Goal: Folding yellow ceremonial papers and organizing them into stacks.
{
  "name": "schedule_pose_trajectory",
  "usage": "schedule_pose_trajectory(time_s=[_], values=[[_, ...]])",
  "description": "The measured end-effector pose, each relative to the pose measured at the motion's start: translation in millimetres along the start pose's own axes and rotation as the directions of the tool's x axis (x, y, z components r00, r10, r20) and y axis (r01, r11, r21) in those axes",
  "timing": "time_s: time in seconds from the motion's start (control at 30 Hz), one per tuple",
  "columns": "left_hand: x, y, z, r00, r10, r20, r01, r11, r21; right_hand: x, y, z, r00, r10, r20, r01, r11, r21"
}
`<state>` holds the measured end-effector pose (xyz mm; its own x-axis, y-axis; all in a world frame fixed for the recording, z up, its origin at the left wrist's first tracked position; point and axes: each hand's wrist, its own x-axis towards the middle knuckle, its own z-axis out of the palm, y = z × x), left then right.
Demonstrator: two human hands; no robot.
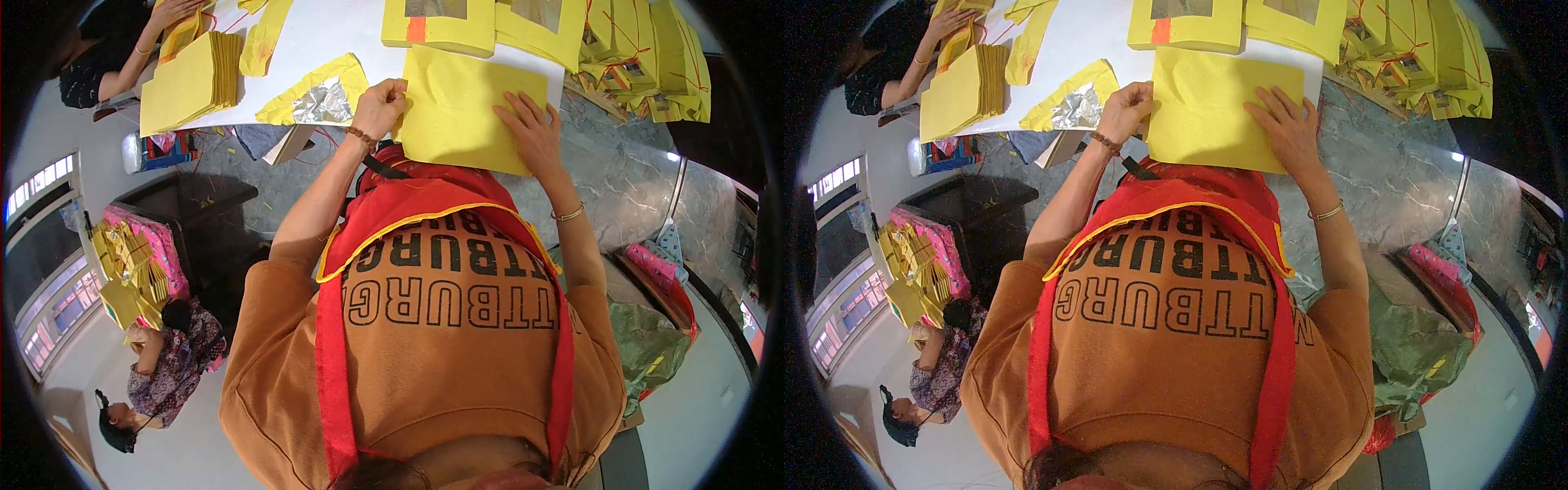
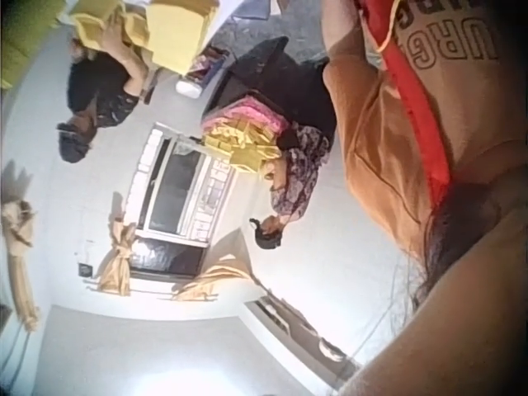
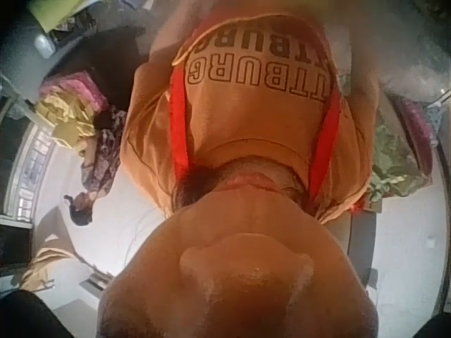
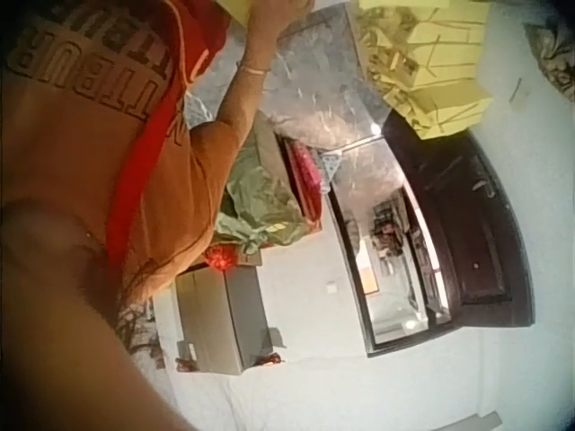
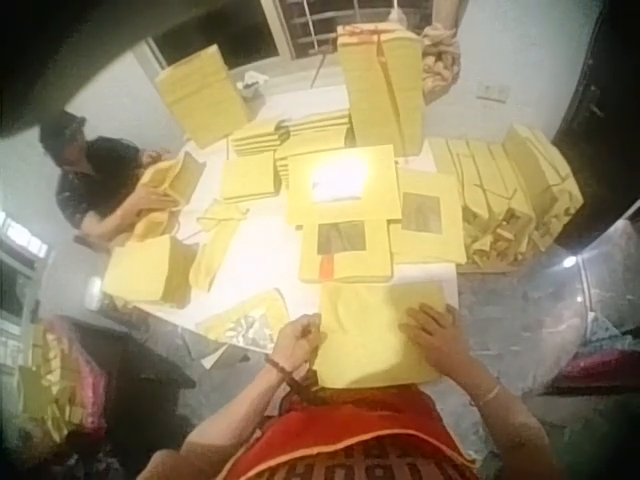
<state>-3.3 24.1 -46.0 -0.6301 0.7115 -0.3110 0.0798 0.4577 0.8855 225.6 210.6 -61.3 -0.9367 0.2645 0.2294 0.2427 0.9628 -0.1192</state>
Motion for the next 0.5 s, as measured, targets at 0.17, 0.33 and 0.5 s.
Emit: schedule_pose_trajectory(time_s=[0.17,0.33,0.5], values=[[3.9,-9.1,2.2,0.998,0.063,0.027,-0.066,0.993,0.096,1.8,-1.8,-3.8,1.0,0.001,0.018,-0.001,1.0,-0.004],[4.1,-0.8,0.3,0.993,-0.051,0.102,0.056,0.997,-0.043,0.8,-3.1,-3.0,1.0,0.029,-0.012,-0.029,0.999,0.015],[2.1,15.5,4.5,0.977,-0.124,0.175,0.139,0.987,-0.075,0.3,-1.9,-2.6,0.999,0.026,-0.02,-0.026,1.0,-0.01]])
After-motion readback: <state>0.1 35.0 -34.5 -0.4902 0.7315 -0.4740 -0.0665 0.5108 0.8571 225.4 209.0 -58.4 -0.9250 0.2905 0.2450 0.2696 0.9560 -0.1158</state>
